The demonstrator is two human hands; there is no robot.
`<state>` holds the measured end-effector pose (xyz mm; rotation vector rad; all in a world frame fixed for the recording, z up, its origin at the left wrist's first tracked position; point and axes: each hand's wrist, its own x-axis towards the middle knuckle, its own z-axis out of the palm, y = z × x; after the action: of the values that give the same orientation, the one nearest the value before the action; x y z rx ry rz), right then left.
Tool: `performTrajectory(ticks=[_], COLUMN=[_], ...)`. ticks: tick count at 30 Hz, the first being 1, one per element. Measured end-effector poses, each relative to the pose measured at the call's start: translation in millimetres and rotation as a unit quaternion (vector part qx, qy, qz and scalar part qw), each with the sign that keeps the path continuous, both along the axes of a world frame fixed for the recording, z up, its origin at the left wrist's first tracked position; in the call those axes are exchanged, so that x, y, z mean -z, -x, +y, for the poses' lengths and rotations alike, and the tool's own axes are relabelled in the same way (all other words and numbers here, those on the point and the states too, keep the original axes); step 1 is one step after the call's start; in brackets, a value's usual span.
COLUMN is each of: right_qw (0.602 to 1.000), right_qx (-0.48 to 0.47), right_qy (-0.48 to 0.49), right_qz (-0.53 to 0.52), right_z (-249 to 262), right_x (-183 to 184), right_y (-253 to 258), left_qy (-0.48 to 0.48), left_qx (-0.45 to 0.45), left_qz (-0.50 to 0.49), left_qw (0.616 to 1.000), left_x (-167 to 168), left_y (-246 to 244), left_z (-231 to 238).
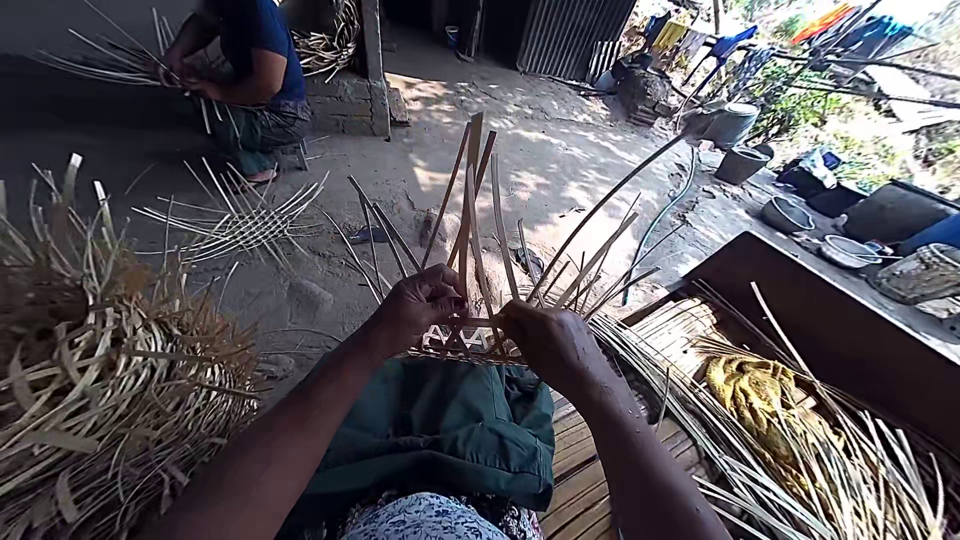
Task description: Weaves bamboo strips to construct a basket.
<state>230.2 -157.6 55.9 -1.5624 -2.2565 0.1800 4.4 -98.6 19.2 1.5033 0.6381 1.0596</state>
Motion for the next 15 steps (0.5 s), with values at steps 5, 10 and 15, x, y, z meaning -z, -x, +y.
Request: performTrajectory(ticks=[5, 10, 15], right_qw=[0.998, 0.995, 0.963], right_qx=[0.044, 0.066, 0.022], right_qy=[0.051, -0.035, -0.148], right_qz=[0.006, 0.066, 0.226], right_z=[2, -1, 0], right_x=[-6, 4, 34], right_y=[3, 11, 1], left_qy=[-0.129, -0.497, -0.484], left_qx=[-0.136, -0.18, -0.162], left_qz=[0.072, 0.271, 0.361], left_qw=[0.98, 0.804, 0.781], left_x=[9, 8, -3], left_y=[-5, -29, -16], left_z=[-7, -27, -9])
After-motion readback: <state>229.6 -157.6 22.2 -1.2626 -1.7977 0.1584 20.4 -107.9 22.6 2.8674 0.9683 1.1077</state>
